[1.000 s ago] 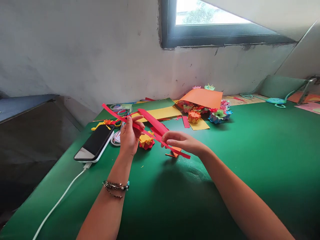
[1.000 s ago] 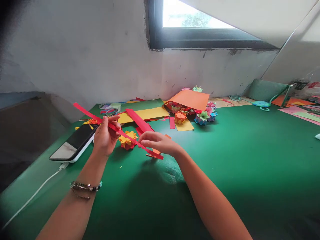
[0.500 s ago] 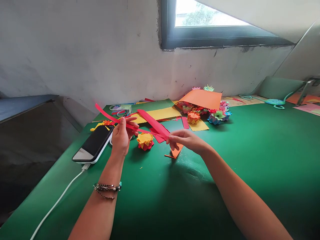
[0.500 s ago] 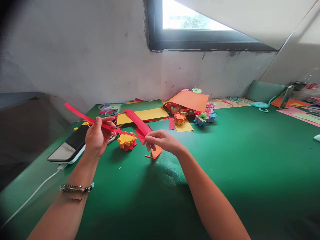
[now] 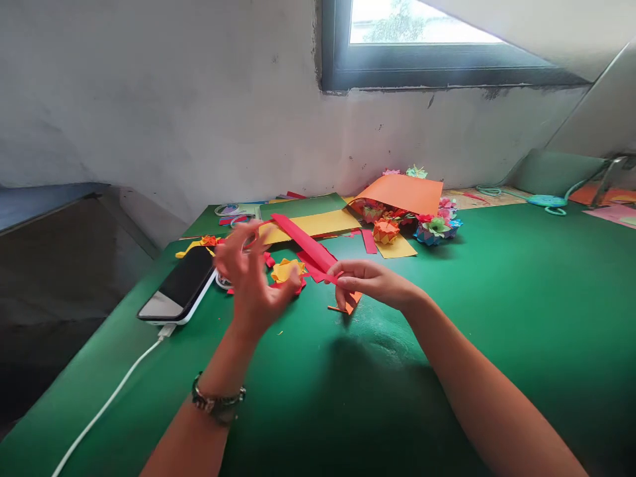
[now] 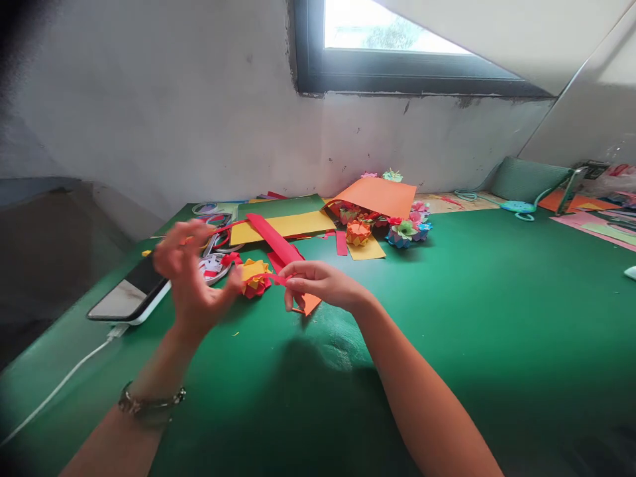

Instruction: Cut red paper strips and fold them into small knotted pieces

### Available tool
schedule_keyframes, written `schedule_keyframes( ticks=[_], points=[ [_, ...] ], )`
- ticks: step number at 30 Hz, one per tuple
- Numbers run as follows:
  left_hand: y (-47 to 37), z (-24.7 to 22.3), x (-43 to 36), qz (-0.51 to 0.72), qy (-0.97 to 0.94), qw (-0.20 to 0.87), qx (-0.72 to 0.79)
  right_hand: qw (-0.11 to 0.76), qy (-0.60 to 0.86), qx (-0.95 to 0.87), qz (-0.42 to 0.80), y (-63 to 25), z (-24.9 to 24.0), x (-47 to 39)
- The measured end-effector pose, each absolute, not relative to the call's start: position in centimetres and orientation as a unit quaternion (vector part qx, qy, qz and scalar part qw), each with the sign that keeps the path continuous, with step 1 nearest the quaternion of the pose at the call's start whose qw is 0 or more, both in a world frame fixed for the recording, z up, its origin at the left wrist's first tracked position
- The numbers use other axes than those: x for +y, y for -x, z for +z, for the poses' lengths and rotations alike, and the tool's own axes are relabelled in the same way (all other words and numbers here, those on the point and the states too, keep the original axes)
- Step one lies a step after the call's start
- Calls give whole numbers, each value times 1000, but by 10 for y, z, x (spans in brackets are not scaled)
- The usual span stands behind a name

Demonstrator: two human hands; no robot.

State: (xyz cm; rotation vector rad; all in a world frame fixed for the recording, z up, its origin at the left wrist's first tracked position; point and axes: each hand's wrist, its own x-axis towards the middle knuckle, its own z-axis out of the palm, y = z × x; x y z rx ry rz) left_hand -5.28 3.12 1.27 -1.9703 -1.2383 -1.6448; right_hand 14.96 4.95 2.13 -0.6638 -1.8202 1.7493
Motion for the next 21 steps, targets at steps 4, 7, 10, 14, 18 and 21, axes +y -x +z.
schedule_keyframes(
  ticks=[4, 7, 10, 14, 18, 21],
  points=[
    [31, 8, 19, -408, 863, -24, -297, 292, 244, -639, 668, -144, 19, 47],
    [27, 5, 19, -446, 826, -103, -330, 329, 239, -585, 701, -142, 17, 48],
    [29, 5, 21, -497, 776, -137, -363, 391, 235, -509, 730, -142, 17, 49],
    [28, 6, 21, -547, 695, -248, -396, 449, 233, -443, 740, -138, 16, 49],
    [21, 6, 19, -579, 596, -408, -378, 482, 250, -394, 741, -131, 12, 50],
    [20, 6, 18, -585, 583, -413, -384, 491, 271, -369, 741, -128, 9, 51]
  ],
)
